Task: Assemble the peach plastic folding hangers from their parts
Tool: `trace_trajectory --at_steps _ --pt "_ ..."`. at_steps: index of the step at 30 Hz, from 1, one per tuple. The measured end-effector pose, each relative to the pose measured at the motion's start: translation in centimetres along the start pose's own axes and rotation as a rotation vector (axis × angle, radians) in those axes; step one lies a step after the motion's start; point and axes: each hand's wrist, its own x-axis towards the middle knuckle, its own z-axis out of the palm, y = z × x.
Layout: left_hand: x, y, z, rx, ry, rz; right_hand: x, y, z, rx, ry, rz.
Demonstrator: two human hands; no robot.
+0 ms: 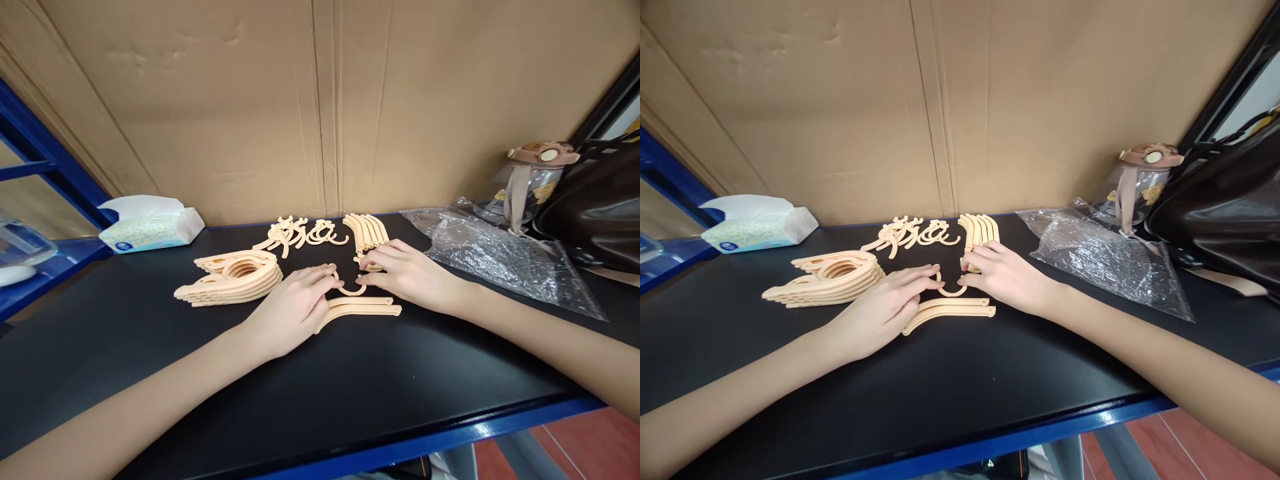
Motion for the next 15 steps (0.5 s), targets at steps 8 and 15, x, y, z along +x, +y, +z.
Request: trace_trajectory --at_steps 8,15 --pt "0.16 -0.08 -0.25 -0.096 0.0 -0.048 0.18 -0.07 -0.14 0.03 -0.028 0.016" --pt "0.31 0.21 -0.42 -0.126 0.045 -0.112 0.11 -0.07 -0.15 0.005 -0.041 -0.006"
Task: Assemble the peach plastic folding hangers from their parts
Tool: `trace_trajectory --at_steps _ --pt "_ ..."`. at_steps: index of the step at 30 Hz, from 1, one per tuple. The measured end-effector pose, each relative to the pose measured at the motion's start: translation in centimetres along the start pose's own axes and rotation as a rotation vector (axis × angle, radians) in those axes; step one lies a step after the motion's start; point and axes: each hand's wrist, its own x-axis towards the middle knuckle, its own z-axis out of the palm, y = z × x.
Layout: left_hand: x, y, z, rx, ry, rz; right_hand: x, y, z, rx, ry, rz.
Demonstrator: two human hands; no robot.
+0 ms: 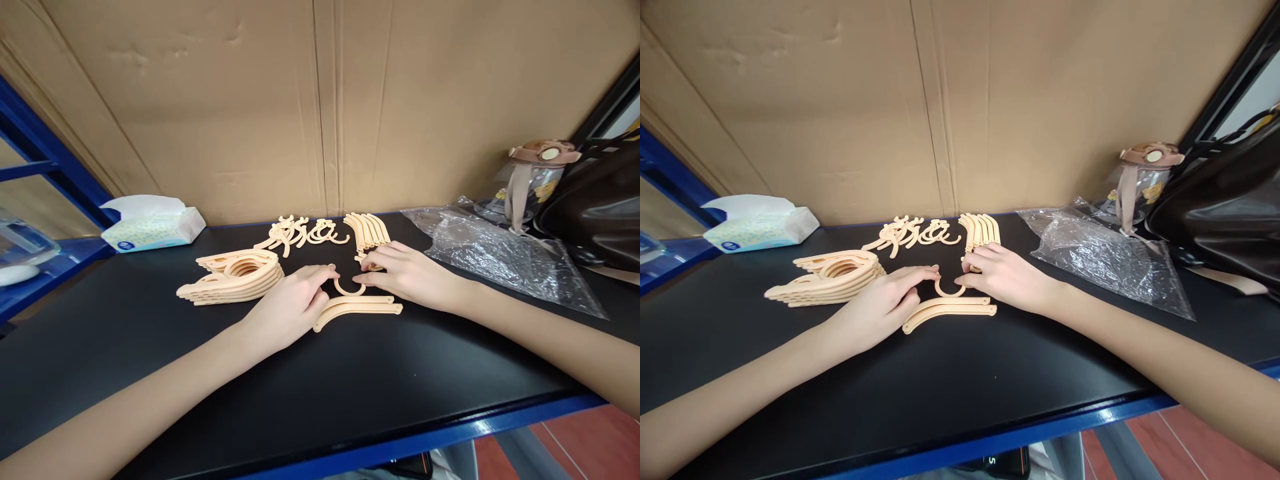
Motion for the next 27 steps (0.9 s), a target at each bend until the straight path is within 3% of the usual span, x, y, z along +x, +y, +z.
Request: trace_trajectory --at_steps 16,27 --pt "0.23 0.16 0.09 0.06 0.009 -0.012 0.34 -0.28 0.13 -0.323 0.056 -0.212" --pt "0.21 -0.01 0.31 0.06 0.022 0.0 0.36 -0.01 0.13 -0.324 0.043 -0.206"
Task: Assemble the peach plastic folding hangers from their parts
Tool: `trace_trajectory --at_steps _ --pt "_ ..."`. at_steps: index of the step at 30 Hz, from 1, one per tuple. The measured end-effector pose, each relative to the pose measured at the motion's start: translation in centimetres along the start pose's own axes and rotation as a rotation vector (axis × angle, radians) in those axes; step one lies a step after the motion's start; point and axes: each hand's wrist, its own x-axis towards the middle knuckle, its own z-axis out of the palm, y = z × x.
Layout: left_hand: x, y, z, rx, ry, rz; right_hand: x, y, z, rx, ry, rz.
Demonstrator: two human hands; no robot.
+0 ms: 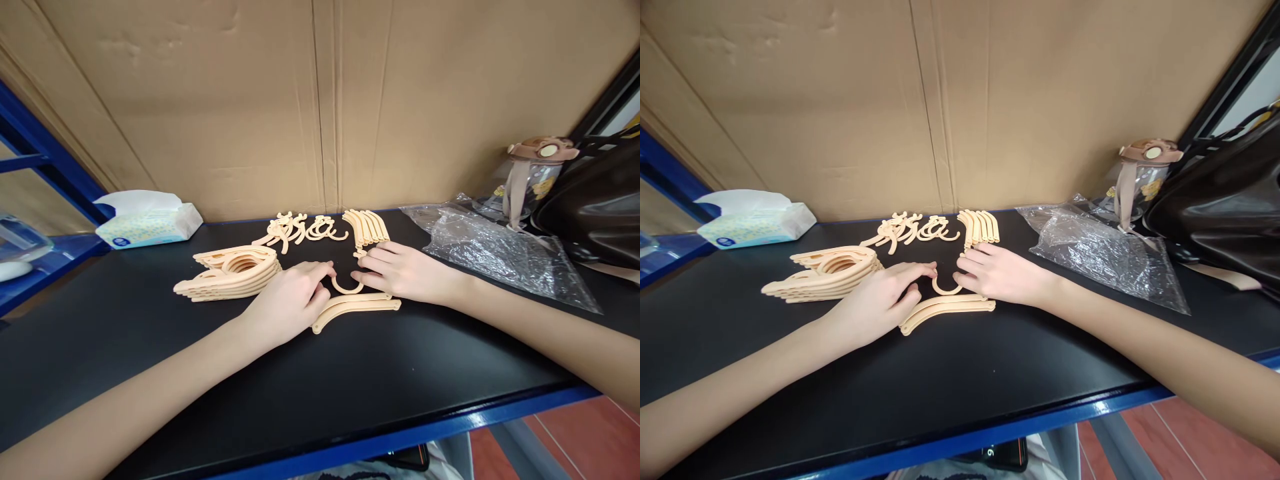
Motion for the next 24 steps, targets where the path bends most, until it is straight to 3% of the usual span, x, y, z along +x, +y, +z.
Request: trace_trajectory --at_steps 16,24 --pt "-0.19 -0.24 0.08 -0.024 0.023 0.016 0.16 0.13 0.01 0.038 -0.019 0.068" --pt "-0.08 -0.46 0.12 0.008 -0.006 0.141 0.12 0.33 -0.57 0.123 0.012 0.175"
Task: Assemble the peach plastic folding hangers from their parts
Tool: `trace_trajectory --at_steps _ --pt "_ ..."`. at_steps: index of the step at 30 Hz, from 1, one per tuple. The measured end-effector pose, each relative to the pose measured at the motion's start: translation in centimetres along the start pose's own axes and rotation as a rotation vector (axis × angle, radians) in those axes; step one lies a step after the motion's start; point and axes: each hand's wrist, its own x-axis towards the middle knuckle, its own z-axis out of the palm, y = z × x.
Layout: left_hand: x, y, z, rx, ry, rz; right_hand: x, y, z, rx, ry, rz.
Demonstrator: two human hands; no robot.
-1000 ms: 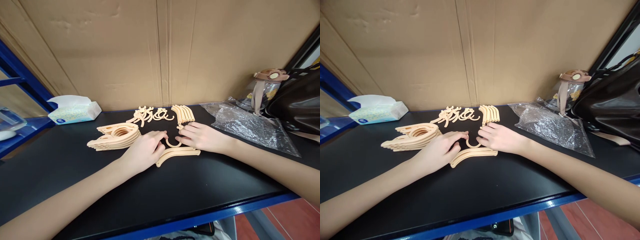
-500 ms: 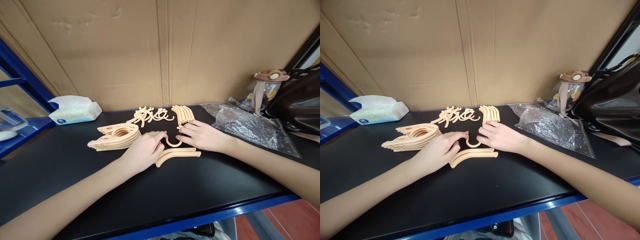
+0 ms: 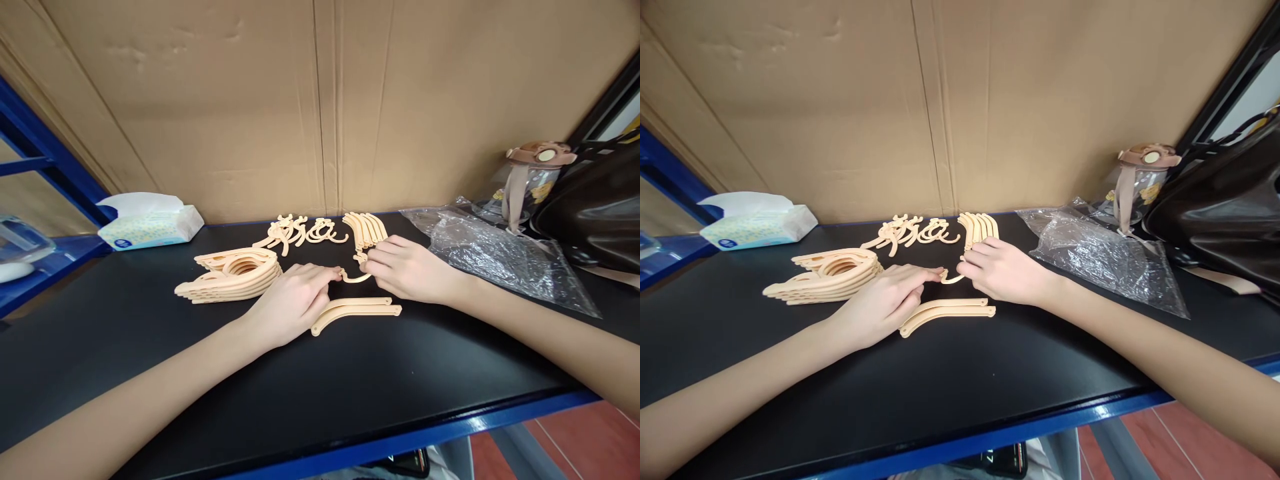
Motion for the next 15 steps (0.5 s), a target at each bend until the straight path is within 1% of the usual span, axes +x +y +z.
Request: trace_trajectory --at_steps 2,4,8,10,13,15 --pt "0.02 -0.02 -0.09 -0.007 -0.011 0.029 -0.09 0.17 -0.03 0.131 0.003 0.072" --pt "0.03 0.02 -0.18 -0.009 -0.006 0.035 -0.22 0.26 -0.02 0.323 0.005 0.161" --pt "0.04 0.15 -0.3 -0.013 -0.006 0.026 -0.38 0.08 -0.19 0.774 -0.031 0.407" --pt "0.03 0.21 -0.34 -0.008 -0.002 0.022 -0.34 -0.07 -0.36 0.925 -0.059 0.497" --pt "0.0 0.26 -0.39 -0.005 0.002 0.018 -0.26 -0.17 -0.51 1.017 -0.064 0.514" --pt "-0.04 0.28 -0.4 -0.002 0.002 0.017 -0.26 -0.15 -0.49 1.022 -0.062 0.506"
